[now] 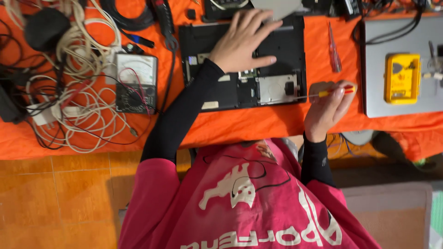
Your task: Repairing a laptop on a table with tools.
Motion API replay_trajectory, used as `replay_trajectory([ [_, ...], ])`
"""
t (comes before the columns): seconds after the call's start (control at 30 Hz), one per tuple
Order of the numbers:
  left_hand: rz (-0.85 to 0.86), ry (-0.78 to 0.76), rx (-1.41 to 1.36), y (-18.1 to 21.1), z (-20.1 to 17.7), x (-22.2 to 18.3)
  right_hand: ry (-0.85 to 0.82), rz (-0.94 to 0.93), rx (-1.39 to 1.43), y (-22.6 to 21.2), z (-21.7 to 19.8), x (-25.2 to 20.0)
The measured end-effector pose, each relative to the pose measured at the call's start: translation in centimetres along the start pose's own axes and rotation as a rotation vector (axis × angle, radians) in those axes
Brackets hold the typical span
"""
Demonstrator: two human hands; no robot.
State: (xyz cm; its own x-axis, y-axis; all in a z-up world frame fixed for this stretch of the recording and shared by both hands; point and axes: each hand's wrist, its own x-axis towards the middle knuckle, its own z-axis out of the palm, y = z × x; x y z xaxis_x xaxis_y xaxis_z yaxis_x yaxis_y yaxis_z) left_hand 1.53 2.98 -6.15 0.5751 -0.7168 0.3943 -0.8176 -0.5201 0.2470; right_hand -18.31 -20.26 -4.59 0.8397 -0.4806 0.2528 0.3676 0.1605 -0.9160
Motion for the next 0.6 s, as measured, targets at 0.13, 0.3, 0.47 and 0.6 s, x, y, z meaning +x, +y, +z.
replay_trajectory([
  [0.13, -0.022, -0.048, -0.080, 0.2, 0.3, -0.2, -0.060, -0.022, -0.008, 0.0, 0.0, 0.0],
  [0.3, -0.040, -0.062, -0.123, 0.6, -0.6, -0.1, -0.051, -0.016, 0.006, 0.1, 0.1, 0.0],
  [0.47, -0.028, -0.064, -0.123, 0.7, -0.5, -0.3, -0.033, 0.006, 0.004, -0.3, 0.2, -0.4],
  [0.6, -0.034, -0.078, -0.135, 0.5, -0.8, -0.2, -0.033, 0.030, 0.047, -0.1, 0.3, -0.3],
])
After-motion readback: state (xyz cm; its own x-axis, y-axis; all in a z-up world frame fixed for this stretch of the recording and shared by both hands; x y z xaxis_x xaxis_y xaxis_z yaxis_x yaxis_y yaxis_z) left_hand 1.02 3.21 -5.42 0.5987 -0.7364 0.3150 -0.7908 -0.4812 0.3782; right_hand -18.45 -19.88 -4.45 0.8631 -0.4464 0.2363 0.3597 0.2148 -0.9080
